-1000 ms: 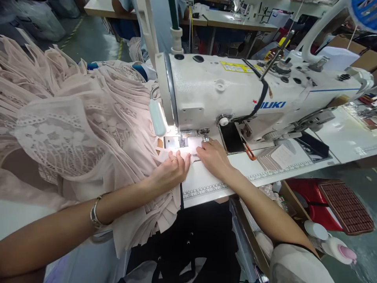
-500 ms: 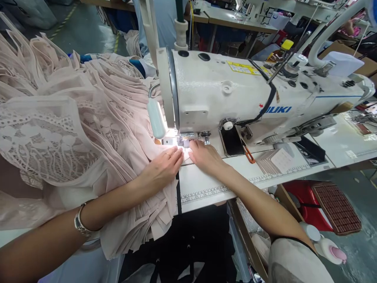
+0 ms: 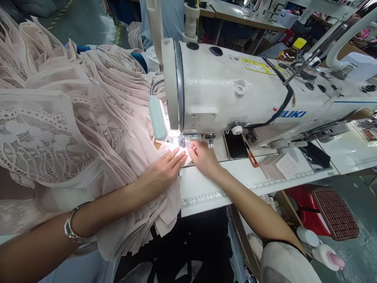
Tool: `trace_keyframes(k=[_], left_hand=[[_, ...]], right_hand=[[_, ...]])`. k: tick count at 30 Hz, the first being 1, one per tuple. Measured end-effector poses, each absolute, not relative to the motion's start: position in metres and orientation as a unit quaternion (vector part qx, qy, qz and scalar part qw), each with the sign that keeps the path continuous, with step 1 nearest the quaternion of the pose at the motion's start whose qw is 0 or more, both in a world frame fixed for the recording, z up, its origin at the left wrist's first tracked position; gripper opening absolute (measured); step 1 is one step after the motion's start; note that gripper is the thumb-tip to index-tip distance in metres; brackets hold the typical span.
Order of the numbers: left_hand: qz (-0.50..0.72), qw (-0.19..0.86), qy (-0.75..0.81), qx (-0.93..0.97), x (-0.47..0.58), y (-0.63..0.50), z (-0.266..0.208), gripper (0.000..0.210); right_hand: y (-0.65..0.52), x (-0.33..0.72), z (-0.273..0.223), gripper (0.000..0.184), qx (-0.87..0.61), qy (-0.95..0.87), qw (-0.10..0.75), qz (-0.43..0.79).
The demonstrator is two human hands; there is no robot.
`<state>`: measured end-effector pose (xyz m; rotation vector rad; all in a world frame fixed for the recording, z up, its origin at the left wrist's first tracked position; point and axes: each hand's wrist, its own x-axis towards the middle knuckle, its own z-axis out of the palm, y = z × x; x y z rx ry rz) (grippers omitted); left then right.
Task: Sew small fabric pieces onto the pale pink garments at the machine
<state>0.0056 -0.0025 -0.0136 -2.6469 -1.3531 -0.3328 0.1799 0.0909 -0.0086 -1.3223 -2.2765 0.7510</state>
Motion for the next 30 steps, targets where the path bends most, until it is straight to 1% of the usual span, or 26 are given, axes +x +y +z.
trace_keyframes(k=[3, 9, 11, 13, 15, 18, 21, 25, 30], left_hand=[[-0.088, 0.078, -0.458, -0.881, 0.008, -0.002, -0.011, 0.047], [-0.088, 0.079, -0.453, -0.884, 0.008, 0.003, -0.013, 0.045], [-0.101, 0.069, -0.452, -0.883, 0.008, 0.004, -0.014, 0.044], [-0.124, 0.059, -0.461, -0.877, 0.009, 0.004, -0.015, 0.042], [-0.148, 0.060, -0.493, -0.855, 0.009, 0.005, -0.014, 0.038], [-0.144, 0.076, -0.540, -0.826, 0.011, 0.004, -0.009, 0.031], [-0.115, 0.096, -0.502, -0.852, 0.013, 0.004, -0.005, 0.029], [-0.129, 0.116, -0.464, -0.869, 0.018, 0.007, -0.009, 0.031], [-0.110, 0.113, -0.453, -0.878, 0.019, 0.011, -0.016, 0.045]], right_hand=[[0.092, 0.179, -0.009, 0.017, -0.469, -0.818, 0.208, 0.260], [0.089, 0.184, -0.011, 0.017, -0.458, -0.828, 0.218, 0.238], [0.088, 0.190, -0.012, 0.019, -0.425, -0.847, 0.236, 0.217], [0.086, 0.195, -0.013, 0.025, -0.373, -0.877, 0.244, 0.181], [0.082, 0.196, -0.012, 0.030, -0.330, -0.908, 0.222, 0.128], [0.076, 0.191, -0.009, 0.033, -0.303, -0.941, 0.148, 0.029], [0.073, 0.186, -0.004, 0.038, -0.293, -0.951, 0.097, -0.023], [0.082, 0.189, -0.001, 0.036, -0.285, -0.955, 0.086, 0.010], [0.101, 0.203, -0.010, 0.049, -0.319, -0.944, 0.053, 0.062]])
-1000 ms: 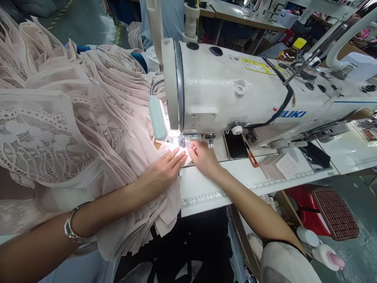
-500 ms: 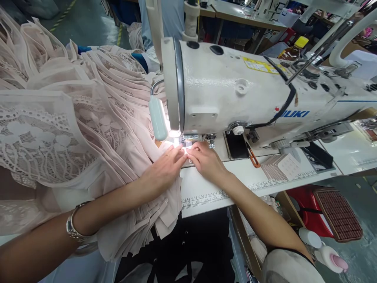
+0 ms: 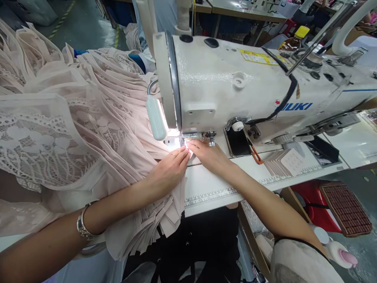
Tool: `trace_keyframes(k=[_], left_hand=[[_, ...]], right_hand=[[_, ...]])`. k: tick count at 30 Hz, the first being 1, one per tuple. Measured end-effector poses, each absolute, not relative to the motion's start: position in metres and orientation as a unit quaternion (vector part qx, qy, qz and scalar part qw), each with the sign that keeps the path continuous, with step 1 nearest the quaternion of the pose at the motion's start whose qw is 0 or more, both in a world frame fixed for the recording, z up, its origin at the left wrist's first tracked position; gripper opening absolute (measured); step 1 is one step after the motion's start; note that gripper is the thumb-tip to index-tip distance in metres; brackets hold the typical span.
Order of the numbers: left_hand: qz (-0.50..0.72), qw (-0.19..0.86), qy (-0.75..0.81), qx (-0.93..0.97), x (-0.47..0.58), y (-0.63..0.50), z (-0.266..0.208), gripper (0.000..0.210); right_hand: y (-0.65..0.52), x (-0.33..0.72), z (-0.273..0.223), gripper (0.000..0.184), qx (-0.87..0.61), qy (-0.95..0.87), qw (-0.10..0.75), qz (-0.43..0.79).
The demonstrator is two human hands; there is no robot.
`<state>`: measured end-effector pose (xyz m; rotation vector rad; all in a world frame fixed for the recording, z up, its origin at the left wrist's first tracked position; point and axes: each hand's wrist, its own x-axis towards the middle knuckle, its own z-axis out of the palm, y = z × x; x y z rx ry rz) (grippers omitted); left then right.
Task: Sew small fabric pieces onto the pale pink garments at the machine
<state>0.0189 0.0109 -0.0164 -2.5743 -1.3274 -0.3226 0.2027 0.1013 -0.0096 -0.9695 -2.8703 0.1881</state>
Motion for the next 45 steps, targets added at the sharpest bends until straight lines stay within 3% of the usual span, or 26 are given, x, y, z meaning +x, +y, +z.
trace_keyframes(k=[11, 30, 45], left_hand=[[-0.103, 0.133, -0.449, -0.878, 0.017, 0.015, -0.020, 0.043], [-0.147, 0.153, -0.450, -0.867, 0.014, 0.019, -0.023, 0.042], [-0.151, 0.160, -0.467, -0.857, 0.012, 0.022, -0.026, 0.039]], right_hand=[[0.111, 0.211, -0.019, 0.065, -0.310, -0.937, 0.076, 0.145], [0.099, 0.190, 0.005, 0.053, -0.393, -0.910, 0.018, 0.127], [0.104, 0.194, -0.005, 0.050, -0.371, -0.921, 0.054, 0.101]])
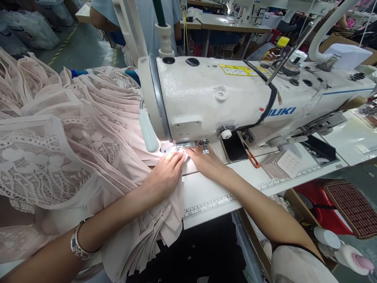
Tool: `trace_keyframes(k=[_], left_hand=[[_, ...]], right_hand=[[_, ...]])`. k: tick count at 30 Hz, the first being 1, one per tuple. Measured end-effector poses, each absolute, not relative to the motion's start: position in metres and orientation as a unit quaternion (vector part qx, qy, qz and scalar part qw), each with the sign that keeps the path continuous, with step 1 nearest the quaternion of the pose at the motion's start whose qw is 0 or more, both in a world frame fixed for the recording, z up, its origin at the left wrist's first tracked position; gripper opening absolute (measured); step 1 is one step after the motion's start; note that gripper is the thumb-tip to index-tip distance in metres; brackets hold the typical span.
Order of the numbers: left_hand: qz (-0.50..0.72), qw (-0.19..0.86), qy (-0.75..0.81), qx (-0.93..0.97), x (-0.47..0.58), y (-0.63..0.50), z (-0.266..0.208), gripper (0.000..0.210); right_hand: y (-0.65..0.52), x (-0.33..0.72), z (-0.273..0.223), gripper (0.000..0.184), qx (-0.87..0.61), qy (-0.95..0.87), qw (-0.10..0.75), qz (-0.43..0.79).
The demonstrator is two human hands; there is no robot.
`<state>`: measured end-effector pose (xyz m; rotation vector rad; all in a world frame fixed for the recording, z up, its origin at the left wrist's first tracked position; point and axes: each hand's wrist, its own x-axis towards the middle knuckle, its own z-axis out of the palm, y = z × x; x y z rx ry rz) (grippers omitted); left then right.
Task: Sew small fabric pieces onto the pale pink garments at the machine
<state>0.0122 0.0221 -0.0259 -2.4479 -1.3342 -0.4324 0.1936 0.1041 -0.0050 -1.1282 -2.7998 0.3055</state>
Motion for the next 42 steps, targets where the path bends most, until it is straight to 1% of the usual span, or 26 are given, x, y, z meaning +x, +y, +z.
trace_keyframes(k=[3, 7, 10, 11, 14, 18, 23, 28, 32, 34, 39, 42], left_hand=[[-0.139, 0.148, -0.476, -0.856, 0.013, 0.021, -0.025, 0.040], [-0.124, 0.154, -0.488, -0.850, 0.012, 0.020, -0.020, 0.041], [-0.116, 0.174, -0.480, -0.852, 0.006, 0.021, -0.013, 0.033], [-0.116, 0.185, -0.477, -0.851, 0.002, 0.022, -0.010, 0.031], [-0.125, 0.208, -0.470, -0.849, -0.009, 0.027, -0.003, 0.034], [-0.136, 0.182, -0.457, -0.860, -0.019, 0.030, 0.000, 0.029], [-0.119, 0.175, -0.439, -0.873, -0.021, 0.031, 0.001, 0.031], [-0.095, 0.096, -0.454, -0.881, -0.024, 0.030, 0.004, 0.033], [-0.121, 0.005, -0.495, -0.860, -0.024, 0.030, 0.004, 0.034], [-0.130, -0.014, -0.496, -0.859, -0.023, 0.031, 0.002, 0.032], [-0.110, 0.003, -0.458, -0.882, -0.021, 0.033, -0.001, 0.031], [-0.091, 0.025, -0.457, -0.885, -0.021, 0.033, 0.000, 0.035]], right_hand=[[0.104, 0.192, -0.001, 0.049, -0.375, -0.920, 0.046, 0.102], [0.101, 0.187, 0.005, 0.044, -0.380, -0.921, 0.018, 0.089], [0.099, 0.187, 0.003, 0.048, -0.397, -0.915, 0.006, 0.063], [0.099, 0.189, 0.000, 0.049, -0.398, -0.915, 0.014, 0.057], [0.097, 0.195, -0.008, 0.047, -0.371, -0.924, 0.057, 0.071], [0.097, 0.202, -0.015, 0.049, -0.327, -0.937, 0.093, 0.077], [0.095, 0.205, -0.015, 0.050, -0.316, -0.940, 0.110, 0.059], [0.094, 0.206, -0.016, 0.045, -0.338, -0.927, 0.155, 0.054], [0.094, 0.206, -0.018, 0.044, -0.338, -0.920, 0.184, 0.069], [0.095, 0.206, -0.019, 0.043, -0.343, -0.915, 0.200, 0.075], [0.097, 0.207, -0.021, 0.041, -0.346, -0.907, 0.222, 0.091], [0.097, 0.207, -0.022, 0.040, -0.346, -0.907, 0.226, 0.086]])
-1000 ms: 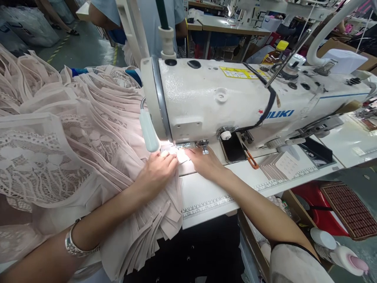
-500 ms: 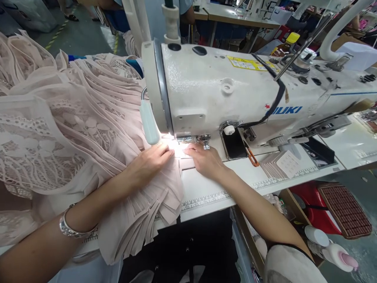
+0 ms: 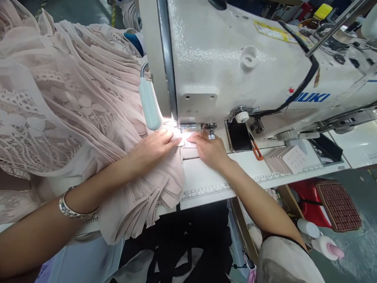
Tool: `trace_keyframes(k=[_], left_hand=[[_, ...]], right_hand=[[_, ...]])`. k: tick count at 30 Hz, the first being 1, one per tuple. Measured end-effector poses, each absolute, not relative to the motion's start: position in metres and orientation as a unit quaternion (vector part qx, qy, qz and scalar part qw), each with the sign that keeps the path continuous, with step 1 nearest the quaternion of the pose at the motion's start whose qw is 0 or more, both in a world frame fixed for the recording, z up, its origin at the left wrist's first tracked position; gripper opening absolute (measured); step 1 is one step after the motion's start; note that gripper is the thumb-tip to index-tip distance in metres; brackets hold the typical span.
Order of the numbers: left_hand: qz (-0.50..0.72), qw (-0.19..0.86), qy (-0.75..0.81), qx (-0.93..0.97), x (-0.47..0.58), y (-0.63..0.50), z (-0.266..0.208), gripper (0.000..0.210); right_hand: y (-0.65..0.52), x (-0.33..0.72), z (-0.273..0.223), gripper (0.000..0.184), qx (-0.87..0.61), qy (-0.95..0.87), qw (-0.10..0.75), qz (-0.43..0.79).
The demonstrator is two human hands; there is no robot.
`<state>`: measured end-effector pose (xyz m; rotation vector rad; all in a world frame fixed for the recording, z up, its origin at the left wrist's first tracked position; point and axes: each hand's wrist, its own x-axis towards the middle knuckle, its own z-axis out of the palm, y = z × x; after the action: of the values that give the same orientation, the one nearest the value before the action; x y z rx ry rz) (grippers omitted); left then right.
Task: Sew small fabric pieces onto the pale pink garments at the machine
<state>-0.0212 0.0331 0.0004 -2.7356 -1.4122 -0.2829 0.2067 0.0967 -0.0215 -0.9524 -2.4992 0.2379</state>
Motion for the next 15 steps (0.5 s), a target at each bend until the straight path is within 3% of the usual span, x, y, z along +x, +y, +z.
trace_keyframes(k=[9, 15], left_hand=[[-0.181, -0.017, -0.433, -0.883, -0.025, 0.037, -0.008, 0.035], [-0.174, 0.024, -0.412, -0.894, -0.021, 0.038, -0.011, 0.036]], right_hand=[[0.095, 0.206, -0.016, 0.042, -0.343, -0.901, 0.239, 0.116], [0.096, 0.204, -0.014, 0.040, -0.308, -0.910, 0.235, 0.146]])
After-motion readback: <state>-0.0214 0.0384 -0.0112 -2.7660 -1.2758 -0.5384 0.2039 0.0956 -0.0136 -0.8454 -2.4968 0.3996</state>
